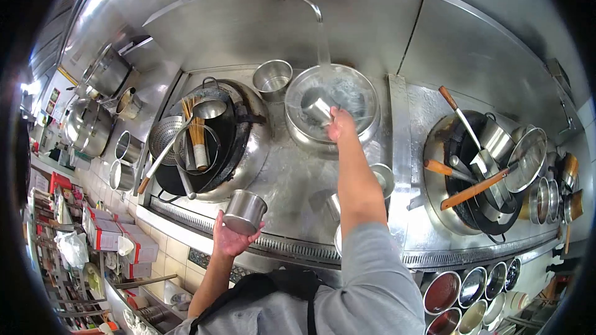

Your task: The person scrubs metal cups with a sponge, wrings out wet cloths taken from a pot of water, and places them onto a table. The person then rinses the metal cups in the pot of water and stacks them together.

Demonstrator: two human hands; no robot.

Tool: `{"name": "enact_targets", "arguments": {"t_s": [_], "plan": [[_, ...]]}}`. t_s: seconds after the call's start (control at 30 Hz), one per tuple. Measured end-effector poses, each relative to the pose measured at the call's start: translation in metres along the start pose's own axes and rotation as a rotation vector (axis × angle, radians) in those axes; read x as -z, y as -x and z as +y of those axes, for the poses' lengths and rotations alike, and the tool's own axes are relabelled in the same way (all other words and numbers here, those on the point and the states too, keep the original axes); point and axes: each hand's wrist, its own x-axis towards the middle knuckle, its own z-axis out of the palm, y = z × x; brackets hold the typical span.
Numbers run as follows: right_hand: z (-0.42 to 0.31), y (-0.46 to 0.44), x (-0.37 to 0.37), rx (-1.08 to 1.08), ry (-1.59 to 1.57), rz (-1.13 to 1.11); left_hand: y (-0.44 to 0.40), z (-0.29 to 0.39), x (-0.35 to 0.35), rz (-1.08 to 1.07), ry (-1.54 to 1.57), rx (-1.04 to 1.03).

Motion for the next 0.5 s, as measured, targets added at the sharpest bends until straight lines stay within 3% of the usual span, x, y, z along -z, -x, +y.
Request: {"name": "enact_targets", "arguments": {"t_s": [0.07, 0.1, 0.17, 0.23, 0.27, 0.33, 0.47, 0.5], "plan": [[0.006, -0.046, 0.006, 0.316, 1.108, 0.001, 0.001, 0.002, 0.011, -0.036, -0.067, 0.010], [-0.004, -0.033, -0.005, 0.371, 1.484, -0.021, 0.004, 0.001, 0.011, -0.032, -0.082, 0.012], [-0.027, 0.002, -0.030, 0.431, 1.820, -0.103, 0.009, -0.003, 0.018, 0.030, -0.107, -0.001], [-0.042, 0.017, -0.034, 0.521, 1.873, -0.116, 0.012, -0.004, 0.026, -0.011, -0.095, -0.002], [-0.052, 0.021, -0.031, 0.558, 1.831, -0.114, 0.013, -0.004, 0.029, -0.031, -0.088, -0.004], [-0.070, 0.014, -0.014, 0.493, 1.435, -0.084, 0.017, -0.003, 0.022, -0.077, -0.076, 0.010], [-0.063, -0.021, 0.019, -0.099, -0.148, 0.005, 0.011, -0.003, 0.036, -0.068, -0.045, 0.086], [-0.072, 0.001, 0.018, -0.208, -0.295, -0.070, 0.009, -0.002, 0.033, -0.072, -0.010, 0.120]]}}
